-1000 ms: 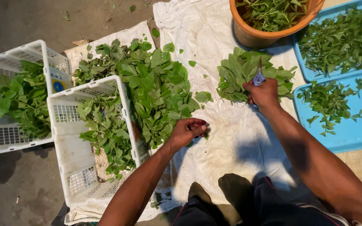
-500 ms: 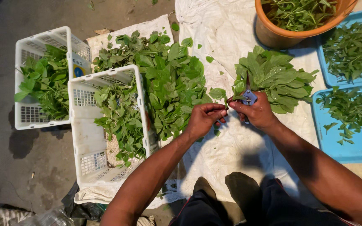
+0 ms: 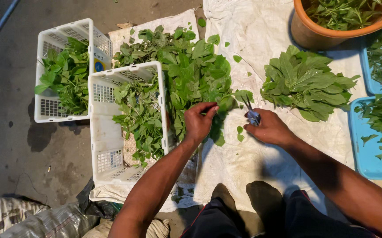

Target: The person uses scissors to trim leaves from stems over a white sack on the floor. Trimmed leaves are placed into white plastic crates, while stems are set aside. The work continues steadily with the same repetitive cutting and sorting actions.

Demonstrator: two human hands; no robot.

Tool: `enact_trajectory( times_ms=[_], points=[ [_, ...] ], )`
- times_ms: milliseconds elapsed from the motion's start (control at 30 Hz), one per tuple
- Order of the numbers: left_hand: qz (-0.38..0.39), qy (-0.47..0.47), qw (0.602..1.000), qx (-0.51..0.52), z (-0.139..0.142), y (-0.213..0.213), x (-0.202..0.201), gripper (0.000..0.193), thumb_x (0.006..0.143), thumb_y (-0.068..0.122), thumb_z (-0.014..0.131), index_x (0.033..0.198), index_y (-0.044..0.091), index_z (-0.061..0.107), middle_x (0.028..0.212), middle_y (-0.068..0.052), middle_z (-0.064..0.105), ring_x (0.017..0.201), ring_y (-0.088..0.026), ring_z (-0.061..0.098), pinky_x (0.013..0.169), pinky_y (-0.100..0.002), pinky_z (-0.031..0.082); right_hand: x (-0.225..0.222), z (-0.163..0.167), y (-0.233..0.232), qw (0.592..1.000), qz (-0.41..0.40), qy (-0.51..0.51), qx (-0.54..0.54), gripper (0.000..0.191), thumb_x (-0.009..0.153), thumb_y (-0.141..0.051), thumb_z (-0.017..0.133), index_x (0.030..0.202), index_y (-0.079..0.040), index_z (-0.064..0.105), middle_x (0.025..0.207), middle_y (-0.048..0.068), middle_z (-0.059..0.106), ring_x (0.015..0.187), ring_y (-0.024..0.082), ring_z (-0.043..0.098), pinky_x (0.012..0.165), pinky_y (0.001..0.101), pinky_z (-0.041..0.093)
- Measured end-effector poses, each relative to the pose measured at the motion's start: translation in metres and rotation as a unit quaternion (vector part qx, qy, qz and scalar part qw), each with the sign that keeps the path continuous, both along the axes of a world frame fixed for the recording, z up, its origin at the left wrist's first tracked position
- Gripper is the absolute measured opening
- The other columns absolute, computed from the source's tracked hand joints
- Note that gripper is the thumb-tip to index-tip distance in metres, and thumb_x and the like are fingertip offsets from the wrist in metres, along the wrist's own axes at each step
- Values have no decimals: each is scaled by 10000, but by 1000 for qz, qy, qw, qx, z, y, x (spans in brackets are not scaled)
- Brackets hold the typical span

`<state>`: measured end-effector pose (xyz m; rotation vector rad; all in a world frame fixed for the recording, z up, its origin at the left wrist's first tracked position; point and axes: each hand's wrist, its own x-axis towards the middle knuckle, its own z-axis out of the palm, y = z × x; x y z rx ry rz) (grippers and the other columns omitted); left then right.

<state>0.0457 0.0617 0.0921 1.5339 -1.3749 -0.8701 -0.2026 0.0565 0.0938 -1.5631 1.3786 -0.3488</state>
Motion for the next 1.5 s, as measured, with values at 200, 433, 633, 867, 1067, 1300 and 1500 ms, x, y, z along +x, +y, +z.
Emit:
enact_trajectory(
  times_ms=[200, 433, 633, 867, 1067, 1300, 1500],
  points=[
    [-24, -71, 996, -57, 16, 3, -1, 146, 887, 119, 795, 1017, 53, 786, 950, -120, 773, 809, -203, 761, 672, -303, 596, 27, 12, -4, 968, -66, -160, 180, 325, 822, -104, 717, 1113, 32, 666, 693, 97, 679, 546, 147, 625, 478, 309, 491],
    [-39, -76, 995, -54, 17, 3, 0, 142, 903, 118, 780, 1023, 41, 781, 944, -127, 770, 800, -203, 756, 695, -306, 600, 25, 9, -7, 985, -37, -54, 162, 251, 929, -178, 700, 955, 72, 702, 648, 189, 598, 500, 228, 529, 472, 384, 398],
    [-35, -25, 999, 10, 4, 1, 9, 166, 898, 110, 771, 1044, 31, 785, 969, -122, 790, 835, -187, 766, 741, -302, 608, 3, 15, -19, 986, 75, 98, -111, 282, 817, -299, 756, 995, -88, 702, 789, 126, 713, 700, 329, 696, 668, 472, 542],
    [-76, -27, 996, 49, -8, 1, 12, 170, 893, 102, 772, 1050, 39, 790, 990, -115, 797, 860, -180, 767, 761, -309, 610, 2, 38, -37, 966, 126, 151, -169, 388, 781, -236, 741, 1152, -129, 701, 770, 140, 740, 748, 357, 714, 714, 523, 539],
    [-116, -3, 991, 71, -17, 4, 12, 164, 898, 93, 771, 1049, 31, 787, 980, -121, 793, 853, -172, 754, 757, -314, 610, -12, 28, -42, 957, 137, 211, -146, 234, 870, -237, 714, 1080, -138, 743, 708, 141, 707, 634, 334, 678, 651, 505, 524],
    [-240, -102, 956, 134, -27, 2, -11, 166, 887, 139, 787, 1040, 75, 804, 950, -90, 794, 776, -152, 741, 703, -303, 593, -29, -12, -11, 970, -37, -218, 102, 152, 932, -165, 696, 1050, -75, 730, 548, 5, 559, 423, 97, 470, 405, 289, 369],
    [-278, -30, 947, 159, -29, -6, -53, 253, 840, 152, 853, 1063, 46, 796, 857, -140, 780, 733, -195, 644, 681, -330, 560, -70, -37, 1, 972, -118, -197, 50, 153, 936, -168, 714, 955, -16, 726, 559, 28, 591, 427, 98, 515, 405, 281, 407]
  ],
)
